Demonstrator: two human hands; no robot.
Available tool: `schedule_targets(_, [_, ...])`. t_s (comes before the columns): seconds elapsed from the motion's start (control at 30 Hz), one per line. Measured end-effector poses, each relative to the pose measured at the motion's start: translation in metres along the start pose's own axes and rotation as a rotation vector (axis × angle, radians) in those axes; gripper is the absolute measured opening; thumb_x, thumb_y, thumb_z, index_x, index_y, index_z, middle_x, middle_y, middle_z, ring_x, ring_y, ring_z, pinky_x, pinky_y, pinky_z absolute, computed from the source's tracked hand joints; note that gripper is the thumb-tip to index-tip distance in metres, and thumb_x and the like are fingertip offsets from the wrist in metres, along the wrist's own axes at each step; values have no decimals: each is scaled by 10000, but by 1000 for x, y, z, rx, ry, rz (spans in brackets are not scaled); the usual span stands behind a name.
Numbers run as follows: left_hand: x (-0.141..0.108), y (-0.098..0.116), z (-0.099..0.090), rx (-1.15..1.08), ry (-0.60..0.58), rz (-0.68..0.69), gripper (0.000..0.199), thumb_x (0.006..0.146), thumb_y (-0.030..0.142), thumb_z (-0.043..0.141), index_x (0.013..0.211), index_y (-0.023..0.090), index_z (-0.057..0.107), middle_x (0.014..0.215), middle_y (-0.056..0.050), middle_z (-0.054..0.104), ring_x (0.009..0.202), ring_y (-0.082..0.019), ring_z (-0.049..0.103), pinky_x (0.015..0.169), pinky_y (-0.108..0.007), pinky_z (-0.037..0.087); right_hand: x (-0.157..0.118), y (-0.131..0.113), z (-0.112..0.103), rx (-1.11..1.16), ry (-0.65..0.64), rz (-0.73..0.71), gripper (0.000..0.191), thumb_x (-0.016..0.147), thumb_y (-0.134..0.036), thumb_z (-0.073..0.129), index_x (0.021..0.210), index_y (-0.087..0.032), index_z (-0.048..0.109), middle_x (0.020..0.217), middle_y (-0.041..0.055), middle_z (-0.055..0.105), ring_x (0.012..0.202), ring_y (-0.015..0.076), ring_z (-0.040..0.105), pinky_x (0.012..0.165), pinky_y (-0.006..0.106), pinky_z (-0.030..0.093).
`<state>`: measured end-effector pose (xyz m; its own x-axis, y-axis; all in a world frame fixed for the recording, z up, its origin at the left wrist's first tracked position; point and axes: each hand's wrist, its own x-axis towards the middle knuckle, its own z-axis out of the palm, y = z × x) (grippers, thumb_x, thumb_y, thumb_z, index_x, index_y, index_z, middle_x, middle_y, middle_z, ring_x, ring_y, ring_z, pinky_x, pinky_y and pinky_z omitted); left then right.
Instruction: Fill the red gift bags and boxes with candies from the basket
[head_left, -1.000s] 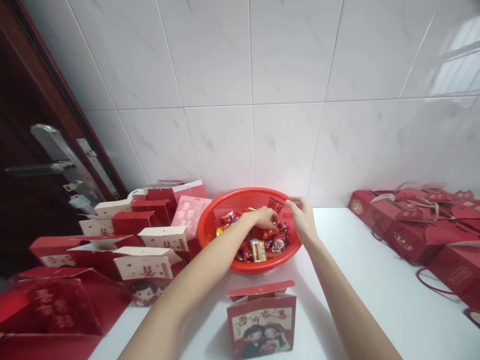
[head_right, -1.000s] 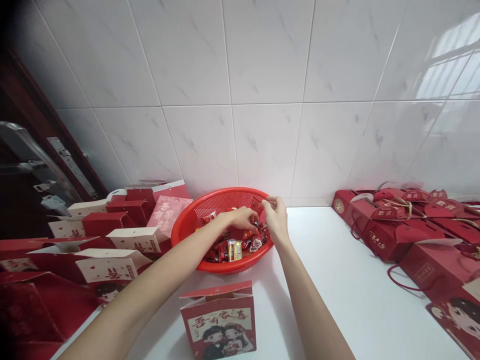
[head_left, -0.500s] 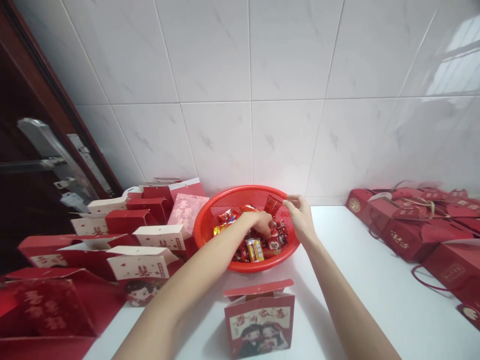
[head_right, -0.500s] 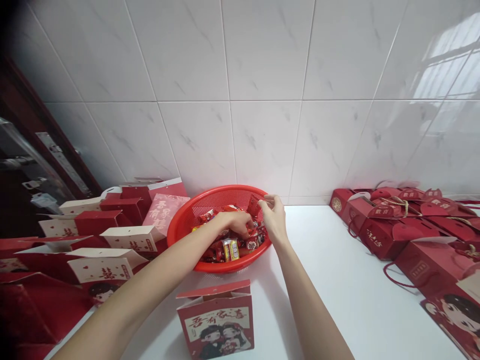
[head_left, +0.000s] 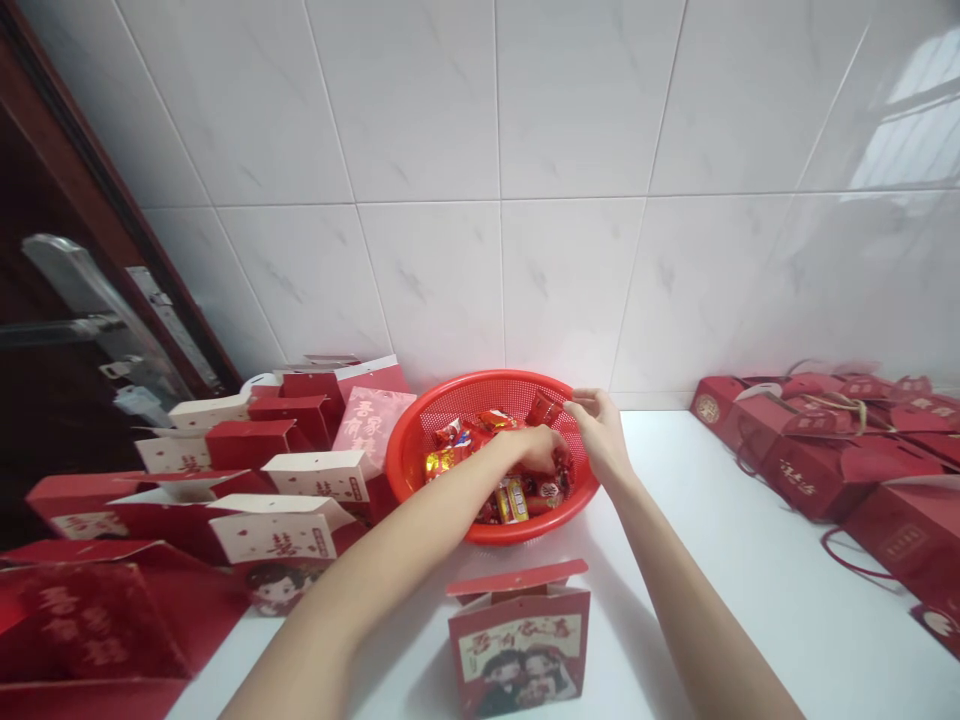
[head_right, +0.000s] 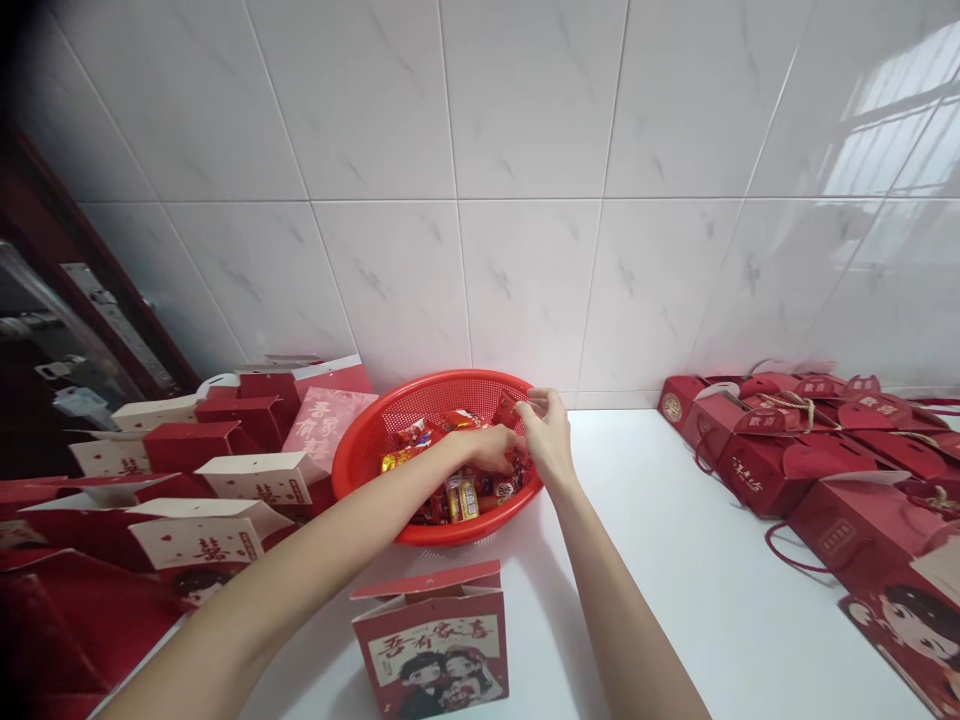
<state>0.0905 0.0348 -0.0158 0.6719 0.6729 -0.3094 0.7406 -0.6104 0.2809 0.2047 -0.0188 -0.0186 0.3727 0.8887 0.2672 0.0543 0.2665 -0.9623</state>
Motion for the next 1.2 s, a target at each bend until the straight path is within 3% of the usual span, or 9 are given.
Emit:
schedule_targets(0.17, [-9,-18,-20,-74,98,7,232,703,183,664,916,190,758,884,-37,748,825,-206,673,698,-255,492,2,3,0,11,-10,-6,250,708,-351,643,911,-213,596,989,77,696,1009,250,641,890,382,508])
schedule_targets(0.3, [-22,-33,-36,-441,251,122,194,737,224,633,878,157,748,854,-29,741,791,-182,658,733,-269,491,3,4,0,51,-37,8,264,721,-381,656,917,-211,606,999,89,703,981,252,658,836,384,541])
schedule_targets(0.37, [-28,-36,-41,-596,306,171,172,723,235,651,837,142,741,833,-31,735,785,-174,645,757,-280,488,2,1,0,101,-97,1,297,711,-412,685,912,-204,616,946,82,716,942,252,670,821,390,551])
schedule_targets(0.5, [-42,-36,-45,-689,380,173,181,712,312,690,735,133,703,729,-14,685,719,-146,589,731,-280,466,-3,-8,-2,178,-275,-39,354,697,-483,740,873,-185,665,863,64,729,871,234,688,821,376,554])
schedule_targets(0.7, [-64,-28,-38,-777,466,85,389,651,514,744,658,132,667,615,15,571,595,-102,456,592,-251,375,-9,-17,-6,213,-442,-50,442,656,-502,810,953,-193,701,822,43,734,789,223,693,761,371,570])
schedule_targets(0.83, [-73,-24,-27,-885,579,35,442,613,554,775,655,123,688,628,-10,593,618,-119,478,594,-260,373,-10,-18,-6,267,-484,-83,433,634,-511,824,903,-189,719,864,50,739,789,223,686,755,375,575])
schedule_targets(1.0, [-81,-21,-18,-1051,592,116,425,567,527,833,652,128,716,621,-3,605,623,-120,489,599,-257,373,-6,-15,-5,374,-490,-6,420,583,-521,855,772,-173,715,763,41,720,684,201,668,732,351,552])
schedule_targets(1.2, [-80,-13,-14,-1152,579,68,424,532,499,874,675,124,737,646,-21,640,614,-123,510,581,-252,374,-4,-13,4,558,-379,110,403,558,-500,868,702,-177,675,639,2,647,565,123,561,589,257,458])
